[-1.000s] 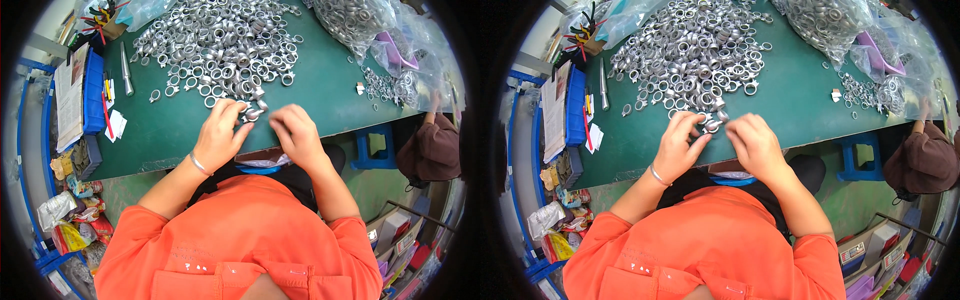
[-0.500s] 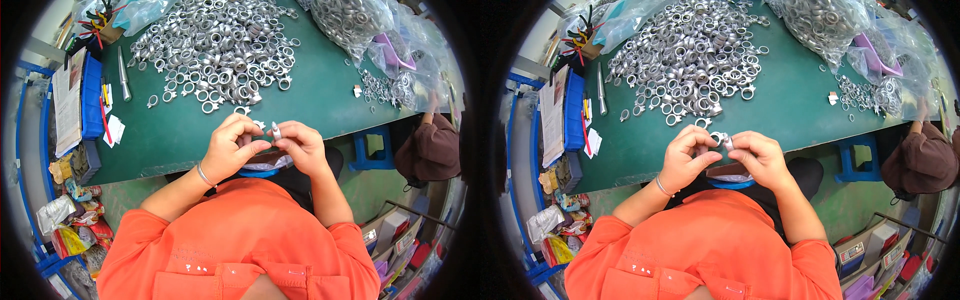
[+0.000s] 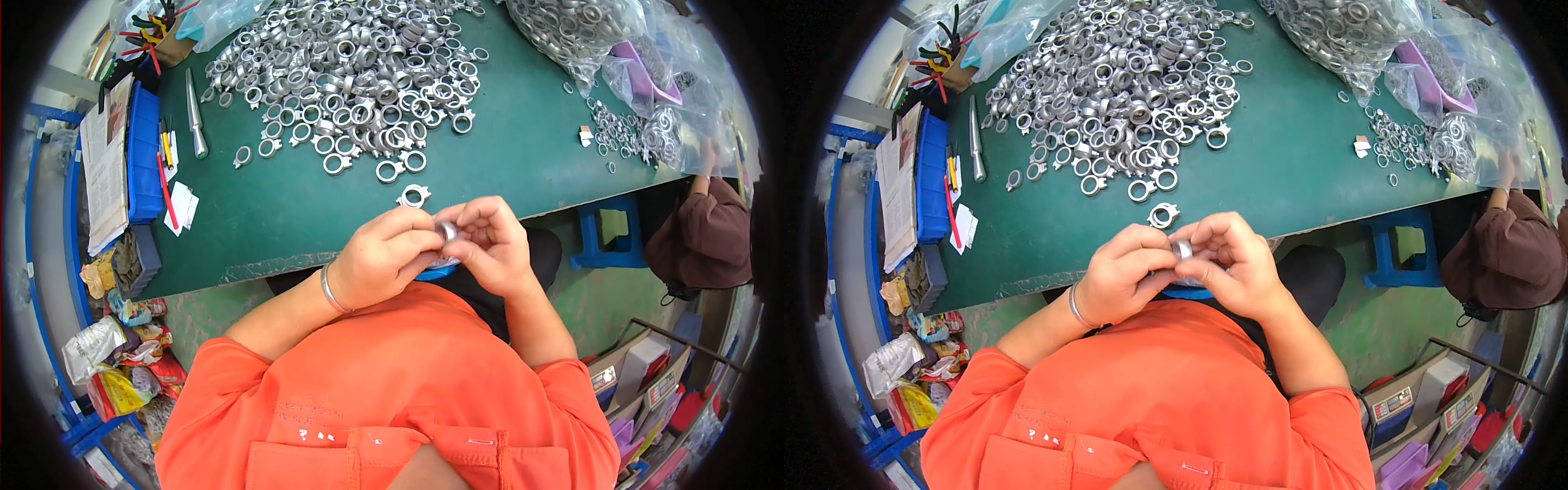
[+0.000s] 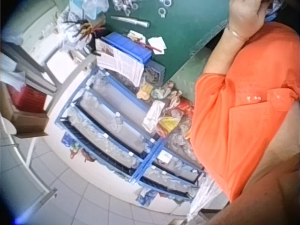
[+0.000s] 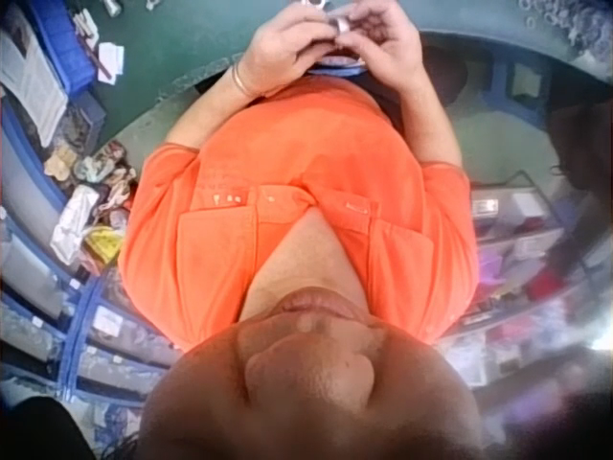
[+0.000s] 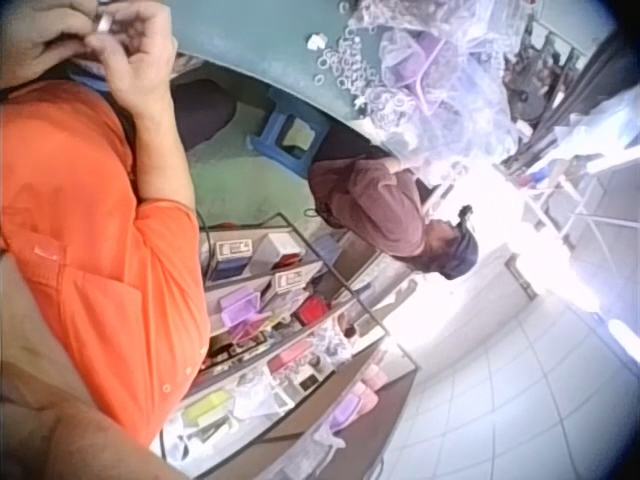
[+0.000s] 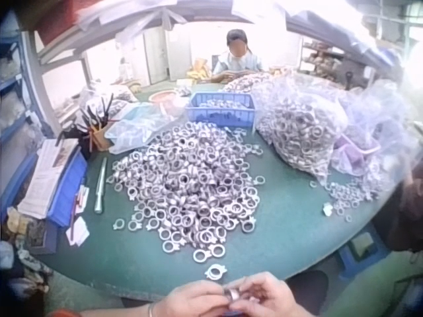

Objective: The person receives a metal component from a coworker, then sits at a workbench to assemble metal ring fixtures by inserting small metal parts into them by hand.

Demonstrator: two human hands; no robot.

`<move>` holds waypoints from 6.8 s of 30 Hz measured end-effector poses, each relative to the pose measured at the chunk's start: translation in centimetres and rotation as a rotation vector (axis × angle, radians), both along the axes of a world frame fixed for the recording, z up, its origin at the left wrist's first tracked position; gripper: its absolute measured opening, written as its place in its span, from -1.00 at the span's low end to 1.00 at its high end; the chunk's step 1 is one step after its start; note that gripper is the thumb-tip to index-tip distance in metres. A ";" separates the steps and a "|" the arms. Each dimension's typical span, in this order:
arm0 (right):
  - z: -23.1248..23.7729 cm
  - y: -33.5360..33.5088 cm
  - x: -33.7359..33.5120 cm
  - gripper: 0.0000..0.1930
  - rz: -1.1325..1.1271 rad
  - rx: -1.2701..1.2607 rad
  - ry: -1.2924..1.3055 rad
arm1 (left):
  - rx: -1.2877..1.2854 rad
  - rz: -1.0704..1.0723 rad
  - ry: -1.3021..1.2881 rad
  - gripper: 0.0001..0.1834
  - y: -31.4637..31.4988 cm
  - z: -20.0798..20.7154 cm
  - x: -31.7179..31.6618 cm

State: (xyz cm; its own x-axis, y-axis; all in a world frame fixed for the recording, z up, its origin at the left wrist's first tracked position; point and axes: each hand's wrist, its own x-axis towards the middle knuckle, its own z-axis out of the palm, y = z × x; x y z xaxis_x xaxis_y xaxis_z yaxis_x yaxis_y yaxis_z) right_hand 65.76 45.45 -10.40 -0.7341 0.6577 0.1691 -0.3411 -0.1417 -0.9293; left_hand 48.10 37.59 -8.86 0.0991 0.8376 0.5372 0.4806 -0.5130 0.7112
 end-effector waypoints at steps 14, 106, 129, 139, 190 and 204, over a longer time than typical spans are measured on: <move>0.5 1.0 -3.6 -0.86 -0.331 1.032 -0.628 | -0.311 0.313 0.034 -0.79 0.2 -1.4 -1.4; 0.6 5.4 -0.5 -0.60 -0.387 1.100 -0.852 | -0.149 0.450 0.599 -0.48 5.8 -2.0 -2.1; 0.2 0.6 0.3 -0.68 -0.163 0.250 -0.115 | -0.363 0.032 -0.315 -0.90 1.4 0.6 0.8; 0.3 0.3 1.8 -0.81 0.049 0.019 -0.161 | -0.117 -0.100 0.001 -0.82 0.9 0.2 0.4; 0.6 1.0 1.1 -0.77 0.083 -0.171 -0.050 | -0.341 0.159 -0.220 -0.91 -0.4 0.1 -1.7; -0.4 3.3 -1.6 -0.86 -0.377 1.008 -0.615 | -0.382 0.234 -0.237 -0.92 -1.0 0.3 -1.1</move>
